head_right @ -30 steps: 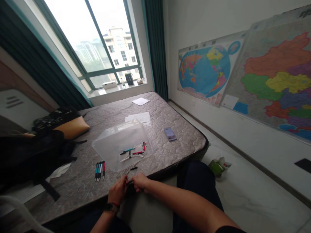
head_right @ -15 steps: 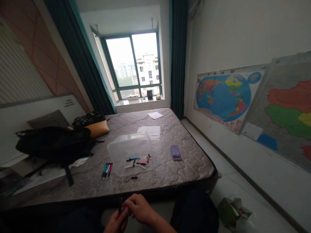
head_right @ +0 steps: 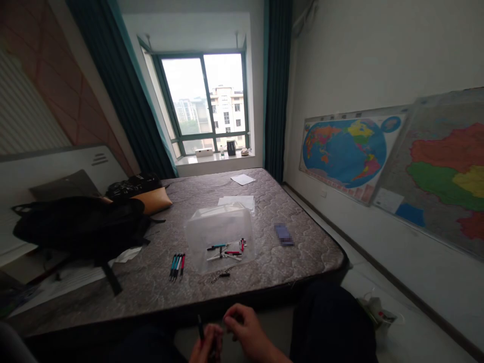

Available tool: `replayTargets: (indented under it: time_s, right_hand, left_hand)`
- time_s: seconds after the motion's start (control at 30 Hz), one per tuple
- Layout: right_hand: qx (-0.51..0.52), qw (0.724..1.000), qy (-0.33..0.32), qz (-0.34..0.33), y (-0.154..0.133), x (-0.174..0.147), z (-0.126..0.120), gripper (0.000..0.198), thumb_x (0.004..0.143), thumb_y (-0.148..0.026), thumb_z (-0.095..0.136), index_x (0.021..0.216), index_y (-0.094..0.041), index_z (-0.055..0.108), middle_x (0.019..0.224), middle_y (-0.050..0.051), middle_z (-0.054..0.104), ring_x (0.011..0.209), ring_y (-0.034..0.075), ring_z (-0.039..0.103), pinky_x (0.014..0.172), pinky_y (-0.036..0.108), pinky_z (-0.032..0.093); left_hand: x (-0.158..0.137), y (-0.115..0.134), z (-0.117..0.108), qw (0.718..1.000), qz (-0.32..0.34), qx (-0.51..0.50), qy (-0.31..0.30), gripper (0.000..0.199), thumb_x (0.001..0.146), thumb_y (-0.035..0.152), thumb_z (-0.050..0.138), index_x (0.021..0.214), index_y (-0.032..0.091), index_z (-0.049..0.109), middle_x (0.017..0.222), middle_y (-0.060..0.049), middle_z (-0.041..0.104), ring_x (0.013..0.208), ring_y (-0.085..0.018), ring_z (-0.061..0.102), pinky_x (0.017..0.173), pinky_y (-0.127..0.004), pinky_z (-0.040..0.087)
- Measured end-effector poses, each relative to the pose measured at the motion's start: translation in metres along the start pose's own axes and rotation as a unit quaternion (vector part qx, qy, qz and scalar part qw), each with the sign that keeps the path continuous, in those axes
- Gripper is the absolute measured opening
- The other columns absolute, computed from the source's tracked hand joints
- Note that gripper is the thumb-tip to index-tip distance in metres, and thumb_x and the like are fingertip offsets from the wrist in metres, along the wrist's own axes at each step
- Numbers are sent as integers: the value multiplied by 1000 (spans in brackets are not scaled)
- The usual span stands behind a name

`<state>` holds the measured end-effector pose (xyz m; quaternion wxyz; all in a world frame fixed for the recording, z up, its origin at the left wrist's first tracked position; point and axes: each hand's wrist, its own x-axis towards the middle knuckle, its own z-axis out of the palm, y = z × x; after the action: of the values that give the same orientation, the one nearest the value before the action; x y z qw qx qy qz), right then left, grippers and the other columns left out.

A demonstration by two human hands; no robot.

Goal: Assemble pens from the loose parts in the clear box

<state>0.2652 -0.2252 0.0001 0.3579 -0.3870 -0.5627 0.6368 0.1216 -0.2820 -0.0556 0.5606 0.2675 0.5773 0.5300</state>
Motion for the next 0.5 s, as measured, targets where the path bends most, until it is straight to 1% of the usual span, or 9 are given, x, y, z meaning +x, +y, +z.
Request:
replayTargets:
  time_s: [0.07,0.1,0.17,0.23,0.3,0.37,0.4,0.47,0.5]
  right_hand:
    - [23,999,29,8,-10,12,1,40,75,-56,69,85,-17,66,88,9,69,71,20,66,53,25,46]
    - [36,998,40,20,-15,18,0,43,74,-57,69,86,-16,65,91,10,70,70,20,67,53,25,47]
    - [56,996,53,51,-24,31,-5,47,71,-58,70,89,-15,63,94,11,70,70,20,69,54,25,48]
    - [64,994,54,72,-33,45,-9,47,70,-56,72,91,-15,63,95,11,71,70,19,70,55,24,50]
    - [67,994,46,68,-39,62,-13,46,70,-53,73,93,-14,63,96,11,71,73,19,70,58,24,51]
    - [68,996,22,54,-42,78,-16,44,71,-49,74,96,-15,63,96,10,71,75,19,71,59,25,52]
    - [68,996,13,47,-42,86,-18,43,71,-48,74,97,-15,63,96,9,72,76,19,70,59,25,53]
    - [63,997,-4,35,-38,100,-21,42,71,-46,75,97,-15,65,95,9,72,78,19,70,59,25,53]
    - [60,998,-12,33,-32,105,-23,42,71,-46,76,97,-15,65,95,9,73,79,19,70,60,25,53]
  left_hand:
    - [6,11,-7,999,19,-11,41,74,62,89,46,83,21,64,74,-6,65,64,-16,58,52,-24,43]
    - [9,17,-10,998,32,-8,50,76,64,89,43,88,20,65,82,-9,67,70,-18,60,53,-25,44]
    - [16,31,-17,995,74,23,63,75,70,85,42,96,20,67,89,-9,68,66,-16,57,47,-23,40]
    - [25,45,-24,991,97,44,81,72,74,81,43,105,20,66,83,-6,66,55,-11,51,44,-22,38]
    - [37,57,-31,987,114,25,110,71,79,77,40,113,19,63,79,-3,62,49,-7,46,40,-20,33]
    - [50,65,-37,985,113,-11,128,67,81,72,45,114,17,62,83,-3,62,51,-6,48,40,-18,35]
    - [57,67,-39,984,116,-28,132,63,81,69,50,112,17,62,87,-5,62,57,-7,52,43,-18,41]
    - [69,68,-42,985,107,-68,118,52,78,61,61,104,16,65,95,-6,63,72,-10,60,60,-23,55]
    - [74,67,-43,986,93,-94,100,47,77,56,66,101,15,65,97,-6,64,76,-11,62,70,-28,57]
